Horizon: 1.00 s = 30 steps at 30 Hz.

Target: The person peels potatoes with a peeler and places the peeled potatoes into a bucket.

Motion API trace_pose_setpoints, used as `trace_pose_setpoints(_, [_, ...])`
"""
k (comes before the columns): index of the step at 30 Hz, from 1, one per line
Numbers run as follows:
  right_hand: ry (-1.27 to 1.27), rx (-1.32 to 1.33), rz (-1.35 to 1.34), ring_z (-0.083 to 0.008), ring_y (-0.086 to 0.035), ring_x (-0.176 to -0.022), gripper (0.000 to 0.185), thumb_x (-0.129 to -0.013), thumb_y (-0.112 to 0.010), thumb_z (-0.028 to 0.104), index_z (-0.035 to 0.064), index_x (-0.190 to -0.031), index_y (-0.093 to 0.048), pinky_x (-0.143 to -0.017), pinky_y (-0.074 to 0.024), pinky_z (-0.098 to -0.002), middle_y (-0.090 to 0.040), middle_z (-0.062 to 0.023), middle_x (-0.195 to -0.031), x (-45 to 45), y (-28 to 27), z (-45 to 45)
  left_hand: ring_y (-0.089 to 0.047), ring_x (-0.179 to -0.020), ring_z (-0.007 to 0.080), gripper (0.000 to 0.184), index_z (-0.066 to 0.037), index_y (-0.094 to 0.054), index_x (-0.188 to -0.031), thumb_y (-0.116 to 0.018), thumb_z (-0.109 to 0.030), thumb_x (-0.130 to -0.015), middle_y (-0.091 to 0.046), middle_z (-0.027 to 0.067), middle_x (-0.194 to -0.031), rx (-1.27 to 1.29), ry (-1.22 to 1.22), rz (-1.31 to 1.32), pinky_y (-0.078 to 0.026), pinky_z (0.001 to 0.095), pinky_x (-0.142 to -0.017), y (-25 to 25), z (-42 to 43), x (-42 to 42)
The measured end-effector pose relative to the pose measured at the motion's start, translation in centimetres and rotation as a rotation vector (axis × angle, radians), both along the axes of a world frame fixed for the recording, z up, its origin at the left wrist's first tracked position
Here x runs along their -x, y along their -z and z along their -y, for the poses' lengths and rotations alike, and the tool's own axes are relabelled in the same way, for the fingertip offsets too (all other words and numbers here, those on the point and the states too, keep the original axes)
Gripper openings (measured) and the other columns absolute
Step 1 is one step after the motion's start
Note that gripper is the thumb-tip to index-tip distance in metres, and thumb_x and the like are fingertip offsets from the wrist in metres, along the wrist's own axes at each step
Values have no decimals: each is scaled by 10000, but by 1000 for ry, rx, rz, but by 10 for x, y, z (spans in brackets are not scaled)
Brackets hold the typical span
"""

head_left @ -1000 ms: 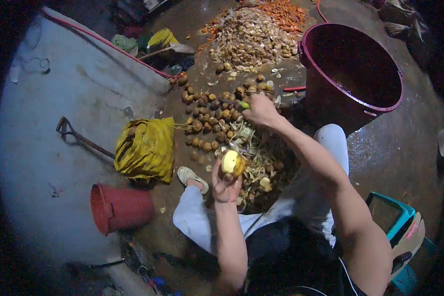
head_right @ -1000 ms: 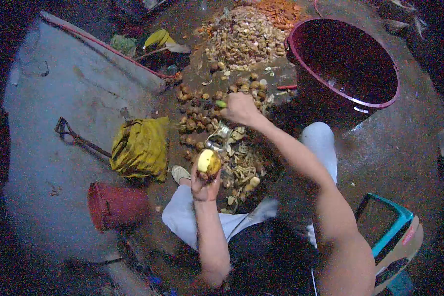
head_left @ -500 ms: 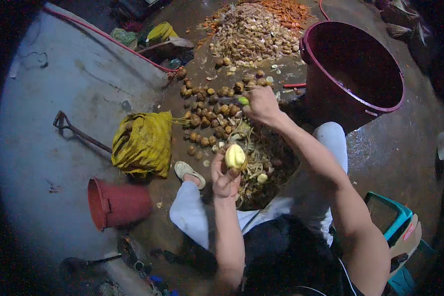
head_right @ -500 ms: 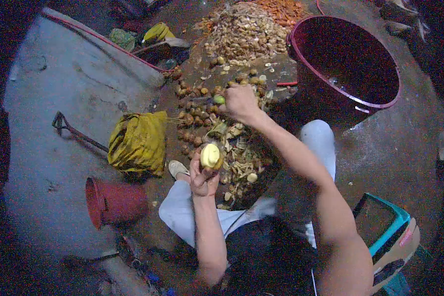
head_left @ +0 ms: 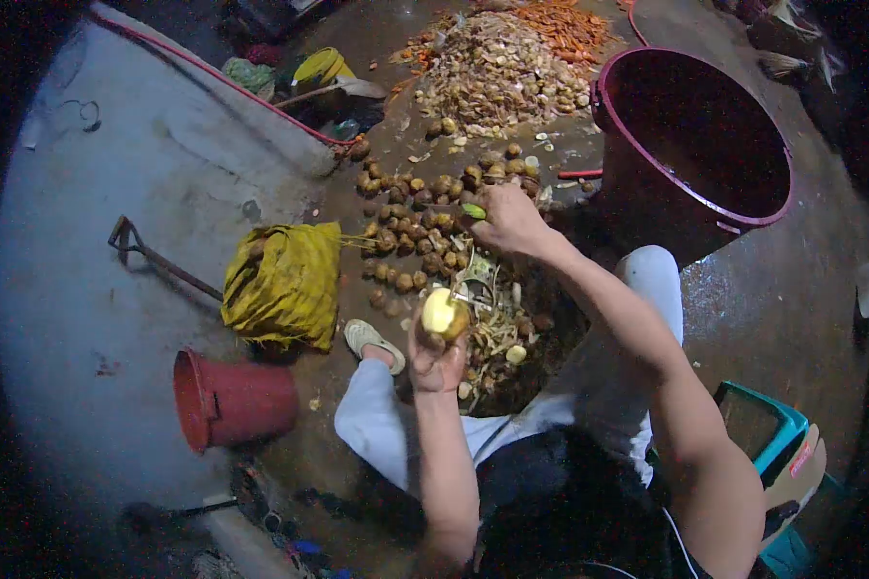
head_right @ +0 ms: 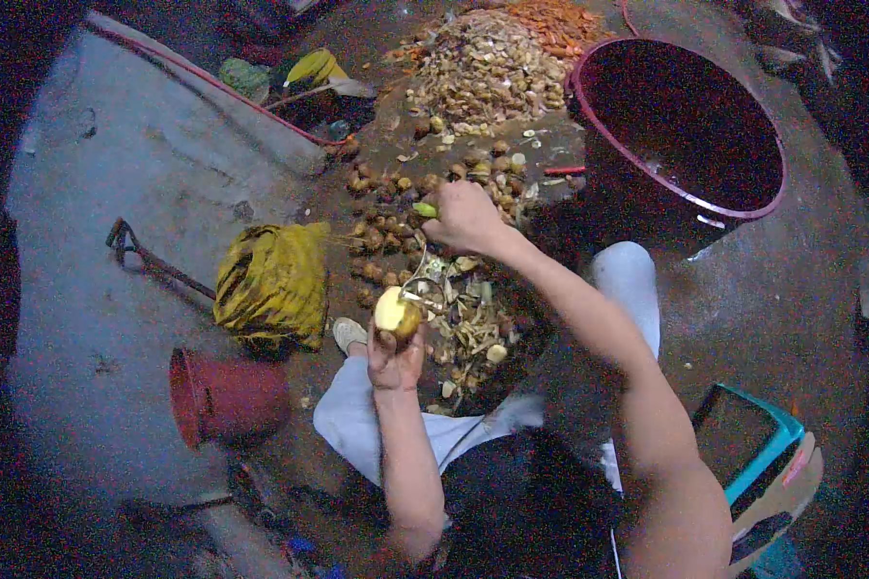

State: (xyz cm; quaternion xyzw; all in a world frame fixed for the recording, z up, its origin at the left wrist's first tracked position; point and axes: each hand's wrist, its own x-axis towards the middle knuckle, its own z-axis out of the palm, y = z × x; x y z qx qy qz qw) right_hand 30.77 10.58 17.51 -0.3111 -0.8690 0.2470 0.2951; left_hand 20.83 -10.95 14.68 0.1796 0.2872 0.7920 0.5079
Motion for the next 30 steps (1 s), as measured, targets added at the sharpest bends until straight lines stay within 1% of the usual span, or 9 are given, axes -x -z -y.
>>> trace_pose_setpoints(3, [5,51,-17,-368,-629,-686,321,-662,-653,246,79,-932,-698,-679,-517,-450,-632,-195,-692,3,5,7,-521,-1111,268,705,14,-396,-1296,-762,-92,-702,-529,126,-1196,-3,-25,-144,-406,384,-987,1,-1,-1])
trace_pose_setpoints(6, [-52,-171,-155,-369,-572,-710,241,-669,-631,216,48,-839,-658,-677,-444,-459,-581,-184,-718,-2,-2,16,-514,-1116,261,709,16,-402,-1290,-768,-88,-692,-532,122,-1185,19,17,-308,-386,389,-1005,7,-5,-4])
trace_pose_setpoints(10, [166,-210,26,-349,-631,-656,243,-653,-658,306,88,-754,-696,-630,-509,-450,-619,-183,-650,7,50,-31,-527,-1102,261,692,18,-417,-1271,-769,-62,-681,-527,134,-1211,-66,-10,-40,-410,385,-983,-1,-4,-14])
trace_pose_setpoints(12, [108,59,-46,-351,-631,-669,237,-644,-652,292,80,-746,-681,-609,-503,-447,-618,-191,-656,7,29,-20,-524,-1111,267,710,18,-408,-1285,-771,-67,-681,-517,140,-1234,-89,12,-67,-408,397,-984,-2,-5,-9])
trace_pose_setpoints(15, [-78,-191,-73,-347,-630,-715,236,-632,-648,244,80,-796,-689,-621,-481,-449,-628,-189,-704,2,-7,17,-508,-1139,276,731,12,-402,-1314,-765,-66,-684,-502,137,-1258,74,-49,-134,-361,433,-1021,4,-3,-8])
trace_pose_setpoints(19, [137,-141,160,-347,-630,-711,225,-651,-635,257,60,-753,-672,-645,-486,-458,-630,-184,-695,1,22,-15,-511,-1133,276,699,14,-407,-1309,-753,-72,-707,-508,113,-1256,-46,-40,-44,-361,444,-1020,19,2,-7])
trace_pose_setpoints(23, [-1,118,-58,-369,-627,-699,212,-658,-623,233,57,-763,-678,-677,-501,-465,-631,-183,-685,1,-12,8,-490,-1177,293,656,8,-413,-1310,-707,-30,-726,-491,127,-1290,-32,17,-127,-350,444,-1042,5,-1,-4])
trace_pose_setpoints(26, [-27,-250,-128,-347,-632,-689,204,-645,-638,240,70,-750,-676,-652,-498,-458,-624,-178,-670,1,-9,16,-478,-1197,298,679,7,-391,-1329,-709,-55,-732,-470,147,-1317,73,-48,-131,-353,432,-1044,6,3,-7])
trace_pose_setpoints(30, [174,-69,22,-367,-623,-651,212,-648,-643,241,59,-755,-665,-614,-498,-462,-617,-181,-656,8,16,-15,-485,-1189,296,734,6,-386,-1335,-707,-59,-678,-475,161,-1311,-97,-21,117,-377,417,-1026,15,2,-10])
